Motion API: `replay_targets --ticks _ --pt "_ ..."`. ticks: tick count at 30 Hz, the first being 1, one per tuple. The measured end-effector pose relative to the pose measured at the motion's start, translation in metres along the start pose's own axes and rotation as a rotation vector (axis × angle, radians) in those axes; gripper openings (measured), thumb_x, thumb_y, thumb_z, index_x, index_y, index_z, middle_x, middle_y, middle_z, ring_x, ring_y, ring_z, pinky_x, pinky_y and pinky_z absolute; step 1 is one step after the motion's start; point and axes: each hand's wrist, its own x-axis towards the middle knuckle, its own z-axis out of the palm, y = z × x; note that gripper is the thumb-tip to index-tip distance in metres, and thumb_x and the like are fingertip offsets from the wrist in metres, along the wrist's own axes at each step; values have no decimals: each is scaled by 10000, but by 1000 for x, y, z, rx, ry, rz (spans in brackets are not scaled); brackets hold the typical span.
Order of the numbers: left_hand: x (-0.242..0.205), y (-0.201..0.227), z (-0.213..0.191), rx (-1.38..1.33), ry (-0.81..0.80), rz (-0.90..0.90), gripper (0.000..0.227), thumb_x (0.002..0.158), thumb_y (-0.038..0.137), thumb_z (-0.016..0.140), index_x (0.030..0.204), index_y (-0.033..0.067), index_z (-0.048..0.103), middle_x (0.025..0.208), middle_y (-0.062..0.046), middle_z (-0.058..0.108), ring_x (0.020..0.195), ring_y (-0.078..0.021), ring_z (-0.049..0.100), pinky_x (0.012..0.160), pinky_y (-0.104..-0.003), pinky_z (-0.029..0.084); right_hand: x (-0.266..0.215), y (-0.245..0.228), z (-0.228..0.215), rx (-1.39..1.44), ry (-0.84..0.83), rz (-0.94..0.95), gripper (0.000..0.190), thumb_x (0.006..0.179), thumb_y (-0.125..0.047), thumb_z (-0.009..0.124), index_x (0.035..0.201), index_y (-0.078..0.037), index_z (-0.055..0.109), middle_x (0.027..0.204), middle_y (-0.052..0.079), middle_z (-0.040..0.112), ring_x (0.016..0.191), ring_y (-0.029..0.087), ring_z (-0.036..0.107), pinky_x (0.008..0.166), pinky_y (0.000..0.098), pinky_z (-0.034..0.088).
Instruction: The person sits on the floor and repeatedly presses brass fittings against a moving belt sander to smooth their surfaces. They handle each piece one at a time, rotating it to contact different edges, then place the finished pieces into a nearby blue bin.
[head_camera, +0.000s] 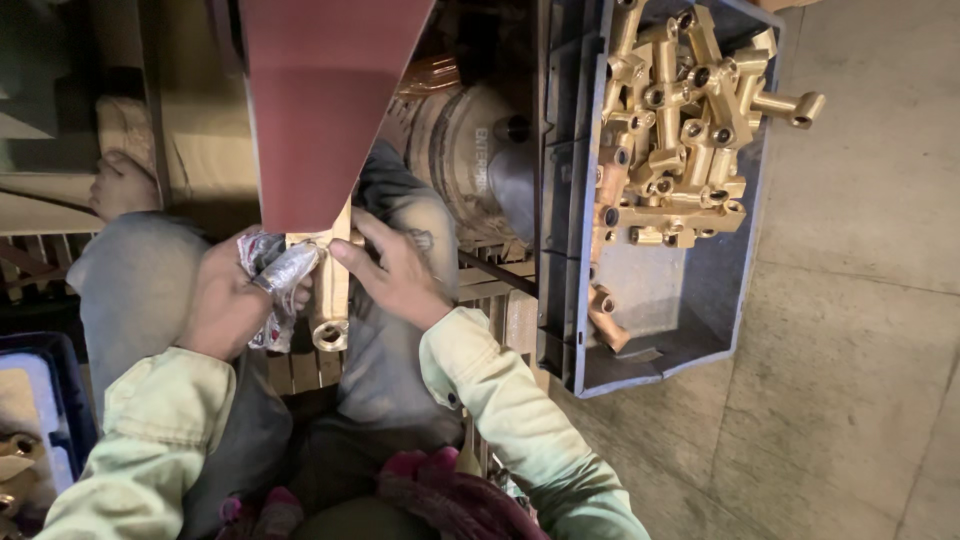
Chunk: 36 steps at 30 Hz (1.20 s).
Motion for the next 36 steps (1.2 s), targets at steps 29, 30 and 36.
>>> replay_targets --ticks 29,30,36 --pt "-165 25 17 525 -186 312 529 746 112 779 1251 81 626 1045 -57 785 969 -152 769 841 -310 573 -186 -53 13 86 117 -172 406 1032 -320 684 1237 30 689 1208 126 737 1101 204 725 1044 343 558" --pt "-170 32 20 527 -181 353 546 736 129 797 1251 77 623 1059 -63 777 976 -151 763 841 -309 570 -189 -58 11 75 123 -175 412 1031 -320 674 1245 32 682 1206 128 732 1116 202 716 1041 340 551" --pt "-163 57 26 510 -202 419 618 698 180 860 1253 65 615 1081 -73 758 978 -146 745 841 -309 565 -175 -76 12 361 88 -113 511 1055 -328 611 1381 64 583 1277 143 681 1191 197 637 1061 330 503"
